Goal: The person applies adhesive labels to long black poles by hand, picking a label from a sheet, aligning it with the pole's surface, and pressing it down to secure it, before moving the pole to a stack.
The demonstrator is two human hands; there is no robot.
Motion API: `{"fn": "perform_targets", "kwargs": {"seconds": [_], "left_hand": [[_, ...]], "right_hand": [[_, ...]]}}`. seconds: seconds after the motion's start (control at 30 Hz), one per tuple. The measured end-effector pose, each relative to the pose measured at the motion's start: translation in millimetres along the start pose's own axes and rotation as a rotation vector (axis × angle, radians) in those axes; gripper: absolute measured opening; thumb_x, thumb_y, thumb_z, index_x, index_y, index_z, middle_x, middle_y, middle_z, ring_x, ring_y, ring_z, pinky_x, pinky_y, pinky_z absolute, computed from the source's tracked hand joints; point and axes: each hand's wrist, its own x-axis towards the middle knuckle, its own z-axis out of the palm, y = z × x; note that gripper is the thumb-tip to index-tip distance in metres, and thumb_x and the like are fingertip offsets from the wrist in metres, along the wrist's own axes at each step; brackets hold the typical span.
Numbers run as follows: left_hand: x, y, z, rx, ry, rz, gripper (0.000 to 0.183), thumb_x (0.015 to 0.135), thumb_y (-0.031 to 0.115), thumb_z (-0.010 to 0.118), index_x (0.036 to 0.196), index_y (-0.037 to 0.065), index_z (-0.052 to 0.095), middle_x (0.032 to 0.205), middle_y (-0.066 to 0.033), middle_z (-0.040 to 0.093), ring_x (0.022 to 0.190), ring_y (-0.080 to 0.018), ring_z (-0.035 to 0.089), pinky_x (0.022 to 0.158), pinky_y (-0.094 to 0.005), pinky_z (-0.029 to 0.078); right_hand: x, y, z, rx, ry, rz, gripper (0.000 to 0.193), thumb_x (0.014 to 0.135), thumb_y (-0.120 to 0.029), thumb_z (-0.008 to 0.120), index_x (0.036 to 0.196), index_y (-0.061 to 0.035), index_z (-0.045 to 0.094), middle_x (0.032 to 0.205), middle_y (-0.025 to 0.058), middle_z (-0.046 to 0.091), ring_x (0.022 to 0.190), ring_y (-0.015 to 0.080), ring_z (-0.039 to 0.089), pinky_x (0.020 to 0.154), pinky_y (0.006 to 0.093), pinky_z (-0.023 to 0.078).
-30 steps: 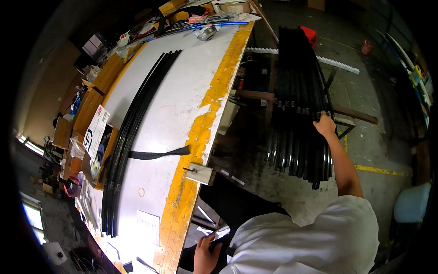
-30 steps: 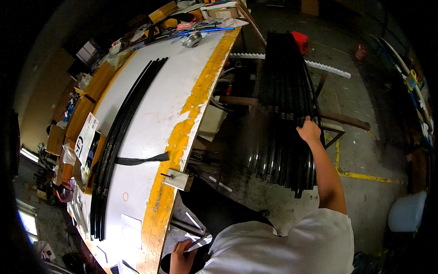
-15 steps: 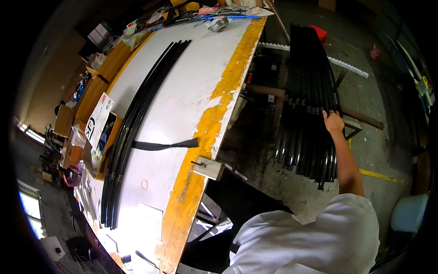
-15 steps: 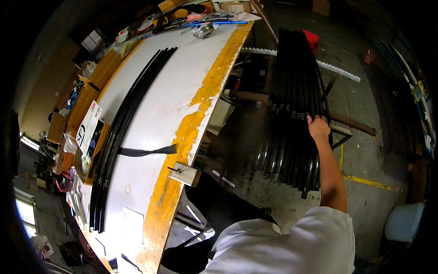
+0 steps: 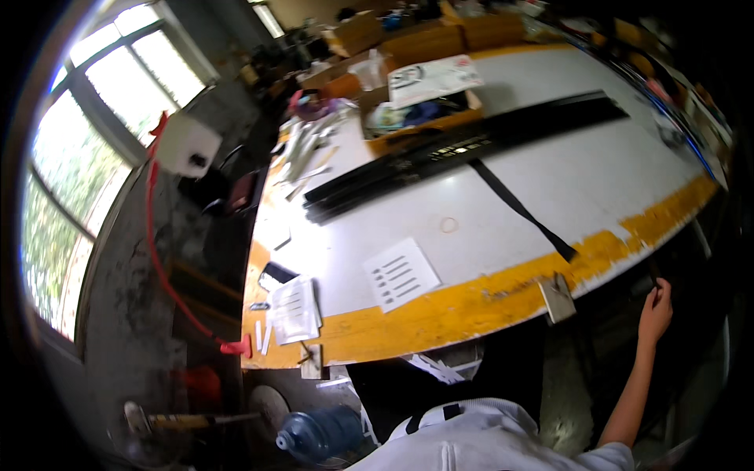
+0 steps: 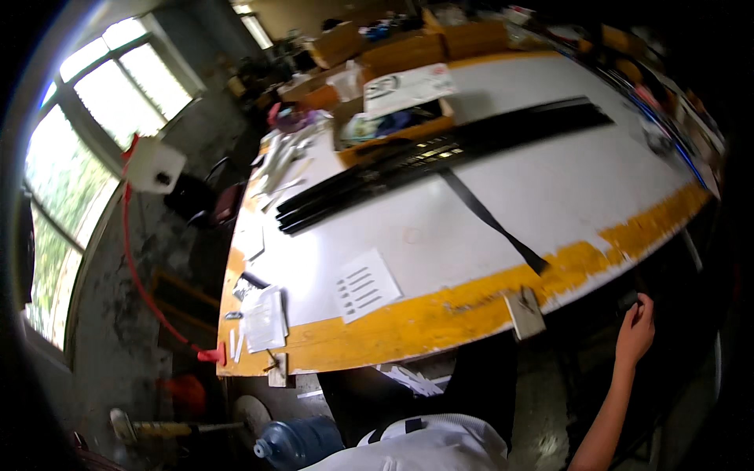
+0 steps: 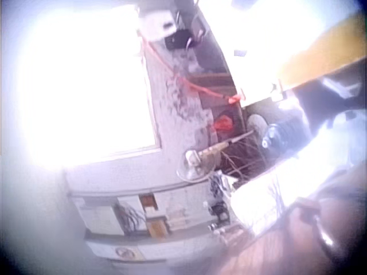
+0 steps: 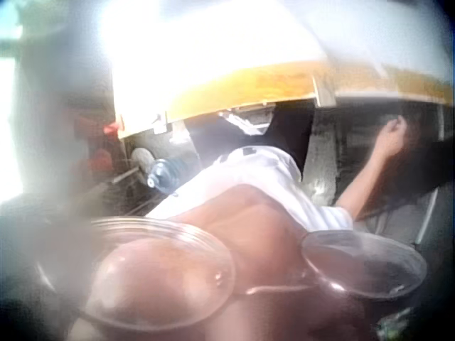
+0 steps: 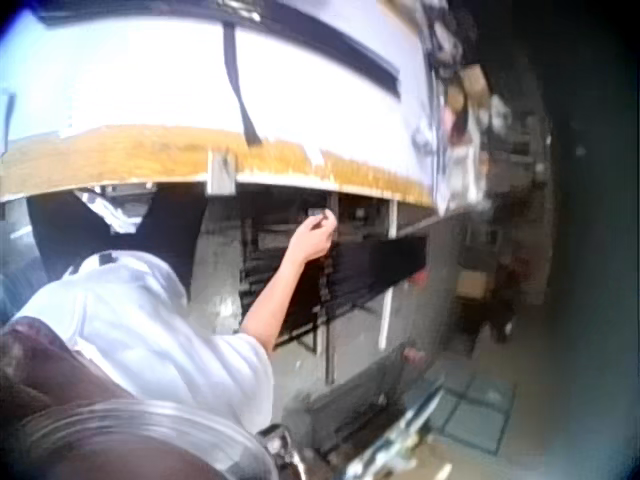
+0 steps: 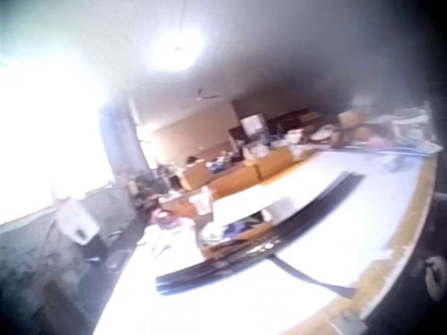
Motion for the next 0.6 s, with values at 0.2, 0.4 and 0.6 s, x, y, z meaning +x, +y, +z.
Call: {"fn": "perform_targets", "kwargs": {"seconds": [0.2,0.4,0.6], "left_hand": [[-30,-23,46,-0.171,0.017,-0.151,0.039,0.088,0.04,0.058,0.096,0.003,0.068,0.094,-0.0234,0.065,0.087,-0.0379,0.063,0.074,-0.0445,0.048],[-27,-24,59,-0.243,0.035,-0.2,0.04,0.087,0.041,0.058,0.095,0.003,0.068,0.094,-0.0241,0.065,0.087,-0.0391,0.063,0.074,-0.0452,0.048],[9,-16,70,-0.317,0.053,-0.141,0.041,0.087,0.042,0.058,0.093,0.003,0.069,0.093,-0.0248,0.065,0.086,-0.0404,0.063,0.074,-0.046,0.048]], "right_hand": [[45,-113,71,0.267,0.006,-0.257,0.02,0.093,-0.006,0.051,0.113,-0.0084,0.053,0.065,0.0052,0.045,0.056,0.0171,0.042,0.053,0.0295,0.037],[72,-161,110,0.474,0.154,-0.166,0.033,0.092,-0.005,0.048,0.125,-0.0094,0.043,0.07,0.0052,0.051,0.059,0.0161,0.044,0.058,0.0299,0.04],[99,-107,158,0.422,0.057,-0.055,0.029,0.092,-0.005,0.049,0.12,-0.0082,0.044,0.064,0.0051,0.047,0.056,0.016,0.039,0.056,0.0313,0.037]]}}
